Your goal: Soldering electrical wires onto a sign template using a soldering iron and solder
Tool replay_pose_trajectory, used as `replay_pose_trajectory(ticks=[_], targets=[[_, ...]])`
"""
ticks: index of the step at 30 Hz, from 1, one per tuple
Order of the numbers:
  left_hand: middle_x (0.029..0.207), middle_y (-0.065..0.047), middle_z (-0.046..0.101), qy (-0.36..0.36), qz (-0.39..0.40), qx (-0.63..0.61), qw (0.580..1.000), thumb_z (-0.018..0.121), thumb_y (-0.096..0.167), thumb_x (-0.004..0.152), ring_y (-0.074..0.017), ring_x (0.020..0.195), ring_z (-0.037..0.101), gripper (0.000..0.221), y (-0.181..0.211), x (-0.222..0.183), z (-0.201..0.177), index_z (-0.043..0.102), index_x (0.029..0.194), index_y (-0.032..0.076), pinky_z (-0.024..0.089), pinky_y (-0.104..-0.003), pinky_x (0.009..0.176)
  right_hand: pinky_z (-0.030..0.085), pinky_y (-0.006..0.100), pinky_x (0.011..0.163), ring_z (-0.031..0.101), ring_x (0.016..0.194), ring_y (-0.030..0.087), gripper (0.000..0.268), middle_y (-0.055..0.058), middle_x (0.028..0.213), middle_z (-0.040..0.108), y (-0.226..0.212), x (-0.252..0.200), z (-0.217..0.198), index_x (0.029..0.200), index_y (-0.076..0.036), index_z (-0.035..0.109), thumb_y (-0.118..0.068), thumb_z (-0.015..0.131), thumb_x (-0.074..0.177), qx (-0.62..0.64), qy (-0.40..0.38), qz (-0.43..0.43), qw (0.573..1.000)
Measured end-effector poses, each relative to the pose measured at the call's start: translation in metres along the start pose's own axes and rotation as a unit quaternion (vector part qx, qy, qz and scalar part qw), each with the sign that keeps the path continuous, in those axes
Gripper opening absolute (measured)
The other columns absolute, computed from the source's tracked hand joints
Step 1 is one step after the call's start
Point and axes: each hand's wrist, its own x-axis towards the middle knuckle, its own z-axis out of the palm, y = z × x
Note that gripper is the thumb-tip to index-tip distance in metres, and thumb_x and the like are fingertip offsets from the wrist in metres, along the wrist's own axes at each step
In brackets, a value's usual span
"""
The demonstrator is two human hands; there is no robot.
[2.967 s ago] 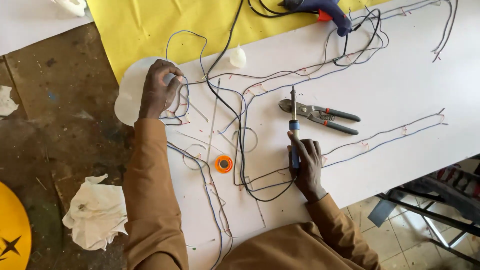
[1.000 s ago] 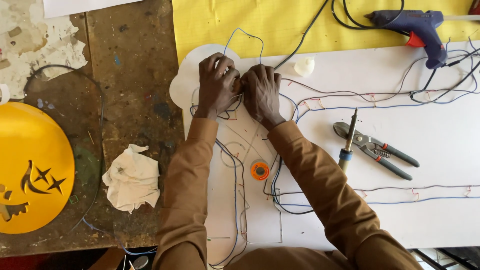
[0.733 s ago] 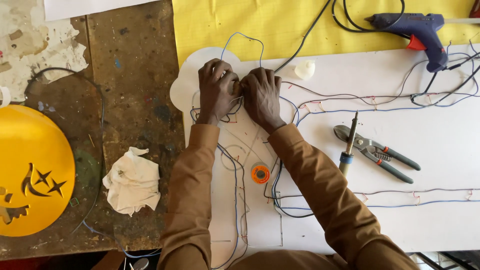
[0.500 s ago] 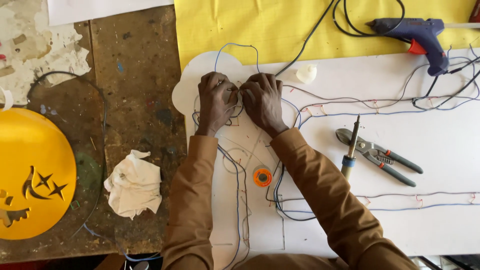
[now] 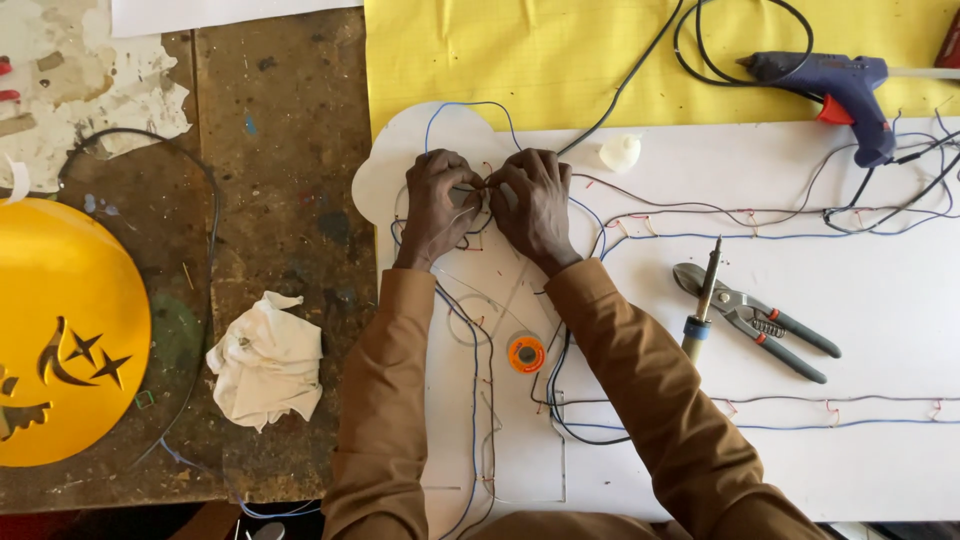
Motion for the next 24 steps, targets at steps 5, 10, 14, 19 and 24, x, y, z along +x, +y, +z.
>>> replay_pose_trajectory(ticks=[5,10,14,19,24], targets=[[0.102,-0.002,0.064,-0.012,0.002,-0.006,1.0,0.082,0.02,0.098,-0.0371,0.126,0.066,0.004,-0.028,-0.001,0.015,0.08,0.094,0.019,0.049,-0.06,0.112,0.043,0.047,0.095,0.062,0.117,0.029,0.012,0.001,0.108,0.064,0.002,0.001,0.002,0.096,-0.022,0.076,-0.018,0.086,0.091,0.007,0.005,0.005,1.0],[0.105,0.0,0.066,-0.031,-0.03,0.012,0.999,0.085,0.021,0.093,-0.0358,0.133,0.063,0.004,-0.036,-0.004,0.021,0.081,0.094,0.02,0.046,-0.063,0.115,0.043,0.046,0.095,0.062,0.117,0.029,0.013,0.001,0.108,0.065,0.001,0.001,-0.001,0.096,-0.022,0.077,-0.017,0.086,0.09,0.005,0.011,0.002,1.0],[0.107,-0.001,0.066,-0.026,-0.036,0.009,0.999,0.084,0.02,0.095,-0.0374,0.136,0.061,0.003,-0.03,-0.005,0.019,0.081,0.097,0.019,0.046,-0.065,0.116,0.043,0.047,0.096,0.063,0.117,0.029,0.011,0.001,0.107,0.065,0.001,0.002,0.0,0.096,-0.022,0.077,-0.017,0.085,0.091,0.026,0.009,0.004,1.0],[0.105,-0.001,0.07,-0.007,-0.019,-0.017,1.0,0.086,0.02,0.098,-0.0353,0.138,0.063,0.005,-0.008,-0.006,0.01,0.081,0.097,0.02,0.042,-0.057,0.122,0.043,0.047,0.094,0.063,0.115,0.03,0.011,0.002,0.105,0.065,0.001,0.001,-0.001,0.094,-0.021,0.076,-0.017,0.086,0.09,0.031,0.019,-0.004,0.999],[0.097,0.01,0.076,0.031,-0.012,0.025,0.999,0.092,0.021,0.095,-0.0207,0.133,0.069,0.012,-0.015,-0.01,0.019,0.081,0.096,0.026,0.038,-0.045,0.126,0.044,0.046,0.094,0.065,0.116,0.029,0.012,0.0,0.104,0.068,0.005,0.0,0.002,0.095,-0.024,0.078,-0.02,0.087,0.089,0.013,0.02,-0.017,1.0]])
